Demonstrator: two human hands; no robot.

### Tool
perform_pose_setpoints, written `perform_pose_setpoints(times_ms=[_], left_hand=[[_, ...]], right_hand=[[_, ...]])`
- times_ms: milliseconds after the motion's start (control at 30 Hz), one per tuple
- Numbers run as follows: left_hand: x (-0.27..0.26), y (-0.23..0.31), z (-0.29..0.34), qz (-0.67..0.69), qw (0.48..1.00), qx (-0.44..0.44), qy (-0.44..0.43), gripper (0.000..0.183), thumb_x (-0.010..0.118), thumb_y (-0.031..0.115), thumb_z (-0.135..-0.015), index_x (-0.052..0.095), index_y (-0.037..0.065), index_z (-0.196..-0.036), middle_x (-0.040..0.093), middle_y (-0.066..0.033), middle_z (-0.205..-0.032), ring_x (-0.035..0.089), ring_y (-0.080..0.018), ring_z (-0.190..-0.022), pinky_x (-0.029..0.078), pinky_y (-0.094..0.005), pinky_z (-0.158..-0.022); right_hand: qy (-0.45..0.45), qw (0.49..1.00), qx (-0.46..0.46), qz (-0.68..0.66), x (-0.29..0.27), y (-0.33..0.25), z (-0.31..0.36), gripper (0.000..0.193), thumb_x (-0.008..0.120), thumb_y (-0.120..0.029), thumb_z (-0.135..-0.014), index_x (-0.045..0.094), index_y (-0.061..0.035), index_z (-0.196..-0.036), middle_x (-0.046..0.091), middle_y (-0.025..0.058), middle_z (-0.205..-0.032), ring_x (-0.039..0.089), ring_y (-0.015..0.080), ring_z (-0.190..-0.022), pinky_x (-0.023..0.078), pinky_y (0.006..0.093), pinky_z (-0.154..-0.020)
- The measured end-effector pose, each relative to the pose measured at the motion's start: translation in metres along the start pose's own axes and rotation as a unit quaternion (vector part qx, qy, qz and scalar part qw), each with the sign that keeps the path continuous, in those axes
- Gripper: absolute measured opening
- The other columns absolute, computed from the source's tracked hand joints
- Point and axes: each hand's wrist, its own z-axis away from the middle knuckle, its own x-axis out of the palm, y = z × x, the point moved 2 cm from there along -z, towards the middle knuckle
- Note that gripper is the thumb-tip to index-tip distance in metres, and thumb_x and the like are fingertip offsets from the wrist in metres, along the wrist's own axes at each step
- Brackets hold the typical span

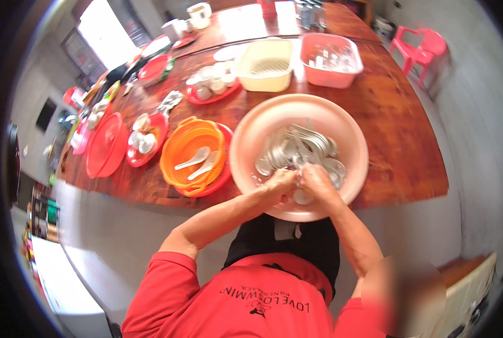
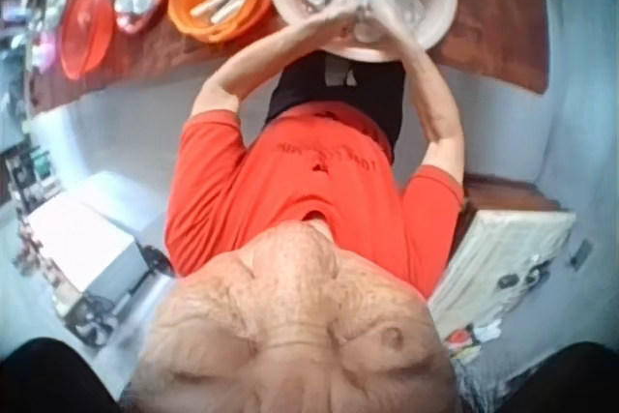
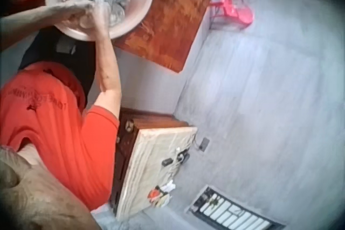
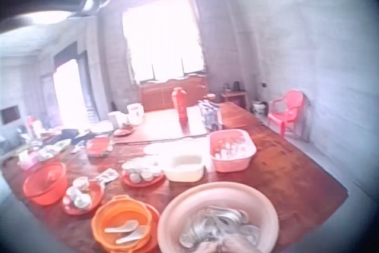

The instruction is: The person washes a large quantity of white plastic spoons and forks by hand. They transfer the cutlery from an orange basket into a pink basin filled with water, scrub each piece individually, and place the cleaned items into a red basket on the table.

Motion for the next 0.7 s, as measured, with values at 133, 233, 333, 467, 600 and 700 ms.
perform_pose_setpoints(times_ms=[133, 233, 333, 467, 600, 700], left_hand=[[-0.002, 0.007, 0.002, 0.056, 0.992, 0.109, 0.033, 0.046, 0.034, 0.043, -0.090, 0.051, 0.004, -0.073, 0.040, -0.0037, -0.051, 0.037, -0.0169, -0.036, 0.026, -0.0318, -0.032], [-0.001, -0.001, -0.003, -0.051, 0.978, 0.197, -0.041, 0.050, 0.031, 0.043, -0.091, 0.053, 0.001, -0.076, 0.042, -0.0050, -0.051, 0.039, -0.0177, -0.038, 0.031, -0.0327, -0.033], [-0.004, -0.013, -0.017, -0.032, 0.973, 0.216, -0.068, 0.050, 0.030, 0.043, -0.092, 0.053, 0.001, -0.078, 0.039, -0.0039, -0.052, 0.036, -0.0158, -0.039, 0.032, -0.0320, -0.035], [-0.002, -0.005, -0.010, 0.026, 0.995, 0.066, -0.069, 0.058, 0.027, 0.050, -0.092, 0.055, 0.001, -0.081, 0.037, -0.0035, -0.053, 0.035, -0.0150, -0.043, 0.031, -0.0313, -0.036], [-0.002, 0.016, 0.017, 0.029, 1.000, 0.009, -0.005, 0.064, 0.024, 0.054, -0.091, 0.058, 0.001, -0.079, 0.038, -0.0041, -0.053, 0.041, -0.0177, -0.048, 0.035, -0.0331, -0.040], [-0.001, 0.001, -0.011, 0.090, 0.992, 0.074, 0.048, 0.066, 0.025, 0.055, -0.090, 0.058, 0.000, -0.076, 0.047, -0.0083, -0.057, 0.049, -0.0222, -0.056, 0.041, -0.0375, -0.048]], right_hand=[[-0.050, 0.974, 0.016, -0.218, -0.005, -0.002, 0.005, 0.021, 0.058, -0.016, -0.078, 0.063, 0.0038, -0.075, 0.055, 0.0014, -0.059, 0.050, 0.0087, -0.055, 0.040, 0.0257, -0.049], [0.051, 0.997, 0.029, -0.058, -0.022, -0.005, 0.002, 0.017, 0.060, -0.016, -0.075, 0.063, 0.0013, -0.076, 0.060, 0.0110, -0.063, 0.058, 0.0177, -0.058, 0.047, 0.0311, -0.056], [0.205, 0.958, -0.051, 0.194, -0.022, -0.011, -0.001, 0.017, 0.059, -0.016, -0.075, 0.060, 0.0013, -0.073, 0.061, 0.0186, -0.069, 0.061, 0.0317, -0.066, 0.049, 0.0401, -0.064], [0.135, 0.972, 0.039, 0.186, -0.015, -0.003, -0.007, 0.016, 0.057, -0.015, -0.077, 0.060, 0.0002, -0.079, 0.062, 0.0208, -0.074, 0.061, 0.0364, -0.067, 0.049, 0.0425, -0.066], [0.024, 0.951, 0.090, -0.296, -0.022, -0.019, 0.002, 0.019, 0.063, -0.017, -0.077, 0.061, 0.0012, -0.077, 0.061, 0.0139, -0.067, 0.061, 0.0221, -0.063, 0.049, 0.0336, -0.061], [-0.023, 0.941, 0.044, -0.333, -0.038, -0.048, 0.016, 0.022, 0.066, -0.019, -0.077, 0.060, 0.0020, -0.076, 0.058, 0.0070, -0.062, 0.057, 0.0112, -0.060, 0.046, 0.0295, -0.057]])
